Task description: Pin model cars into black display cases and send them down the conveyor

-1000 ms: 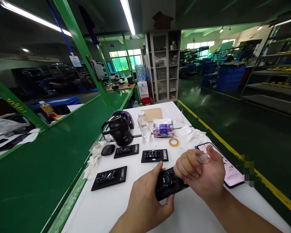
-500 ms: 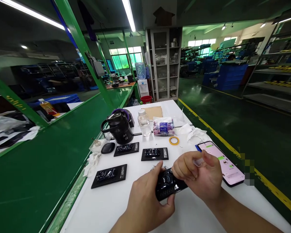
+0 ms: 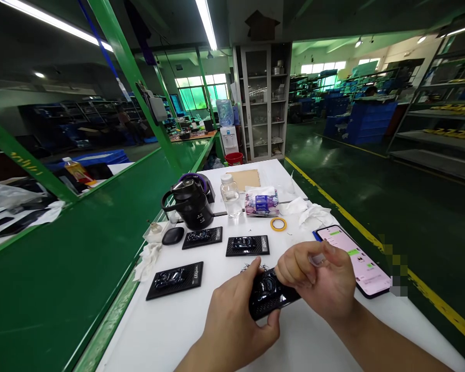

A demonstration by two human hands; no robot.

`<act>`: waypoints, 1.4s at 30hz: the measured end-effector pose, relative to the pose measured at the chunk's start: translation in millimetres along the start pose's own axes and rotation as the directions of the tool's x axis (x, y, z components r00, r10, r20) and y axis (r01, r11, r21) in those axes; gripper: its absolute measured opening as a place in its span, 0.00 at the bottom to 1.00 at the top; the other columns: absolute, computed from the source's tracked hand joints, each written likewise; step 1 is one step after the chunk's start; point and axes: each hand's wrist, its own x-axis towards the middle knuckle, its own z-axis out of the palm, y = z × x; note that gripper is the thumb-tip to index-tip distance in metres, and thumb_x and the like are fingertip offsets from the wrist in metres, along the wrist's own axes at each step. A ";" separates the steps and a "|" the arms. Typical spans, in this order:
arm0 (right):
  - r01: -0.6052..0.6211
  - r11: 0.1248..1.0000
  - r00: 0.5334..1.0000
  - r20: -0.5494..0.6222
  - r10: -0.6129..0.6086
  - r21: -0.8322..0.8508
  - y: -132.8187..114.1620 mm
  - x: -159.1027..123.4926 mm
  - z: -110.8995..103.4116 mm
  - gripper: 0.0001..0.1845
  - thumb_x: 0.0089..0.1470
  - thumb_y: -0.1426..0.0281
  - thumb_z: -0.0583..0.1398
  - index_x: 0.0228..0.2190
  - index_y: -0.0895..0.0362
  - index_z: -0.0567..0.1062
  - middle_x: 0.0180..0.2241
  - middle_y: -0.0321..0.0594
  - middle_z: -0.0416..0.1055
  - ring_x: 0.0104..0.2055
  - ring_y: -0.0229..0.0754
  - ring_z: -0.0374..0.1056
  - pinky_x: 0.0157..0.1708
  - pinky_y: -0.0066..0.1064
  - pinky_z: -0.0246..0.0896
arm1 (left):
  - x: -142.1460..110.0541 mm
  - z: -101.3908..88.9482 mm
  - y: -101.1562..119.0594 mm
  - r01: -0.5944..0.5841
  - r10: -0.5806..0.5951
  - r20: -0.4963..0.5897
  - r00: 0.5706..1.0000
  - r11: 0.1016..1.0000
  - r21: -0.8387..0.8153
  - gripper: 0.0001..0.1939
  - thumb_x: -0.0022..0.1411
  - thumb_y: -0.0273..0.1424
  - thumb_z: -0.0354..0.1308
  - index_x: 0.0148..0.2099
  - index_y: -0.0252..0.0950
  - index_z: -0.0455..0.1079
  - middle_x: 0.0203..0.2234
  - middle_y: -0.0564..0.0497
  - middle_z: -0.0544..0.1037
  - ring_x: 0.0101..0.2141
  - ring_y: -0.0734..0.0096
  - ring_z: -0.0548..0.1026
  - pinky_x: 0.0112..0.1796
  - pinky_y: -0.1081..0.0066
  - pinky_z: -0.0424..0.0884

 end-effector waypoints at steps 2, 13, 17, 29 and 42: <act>0.001 1.000 1.000 -0.002 -0.001 0.002 0.0 -0.1 0.2 0.28 0.63 0.54 0.50 0.17 0.56 0.57 0.15 0.32 0.47 0.18 0.36 0.43 0.21 0.30 0.42 | 0.1 0.0 0.2 -0.003 0.003 -0.005 1.000 1.000 -0.004 0.42 0.45 0.30 0.59 0.64 0.38 0.53 0.42 0.47 0.80 0.37 0.60 0.81 0.35 0.63 0.81; 0.011 1.000 1.000 -0.016 -0.011 0.001 1.1 1.2 0.2 0.28 0.62 0.53 0.50 0.16 0.56 0.56 0.14 0.32 0.46 0.17 0.36 0.43 0.21 0.30 0.42 | 2.2 -2.3 1.3 -0.018 0.018 -0.005 1.000 1.000 0.006 0.40 0.45 0.30 0.59 0.63 0.38 0.54 0.41 0.47 0.80 0.37 0.61 0.81 0.36 0.65 0.81; 0.008 1.000 1.000 -0.001 -0.008 -0.011 0.8 1.9 -2.2 0.28 0.63 0.53 0.50 0.16 0.55 0.56 0.14 0.31 0.46 0.17 0.36 0.42 0.20 0.30 0.42 | 1.1 -2.0 0.1 -0.018 0.018 0.008 1.000 1.000 0.000 0.41 0.46 0.31 0.59 0.63 0.39 0.53 0.41 0.46 0.80 0.37 0.60 0.81 0.36 0.64 0.80; -0.216 0.797 0.962 -0.261 0.076 -0.564 -1.0 3.7 -29.2 0.26 0.61 0.46 0.55 0.27 0.55 0.64 0.26 0.36 0.61 0.29 0.41 0.58 0.32 0.32 0.58 | 5.8 -6.6 -10.1 0.121 -0.129 0.372 0.919 0.992 0.044 0.42 0.46 0.31 0.62 0.64 0.35 0.57 0.45 0.41 0.77 0.43 0.51 0.77 0.45 0.52 0.77; -0.411 0.447 0.721 -0.583 -0.375 -0.795 7.0 12.4 -80.5 0.29 0.48 0.51 0.63 0.45 0.57 0.68 0.49 0.49 0.65 0.50 0.56 0.61 0.51 0.45 0.55 | -53.3 -102.6 -72.0 0.172 -0.251 0.461 0.851 0.963 0.207 0.35 0.49 0.29 0.64 0.61 0.48 0.65 0.52 0.49 0.76 0.52 0.54 0.74 0.52 0.57 0.74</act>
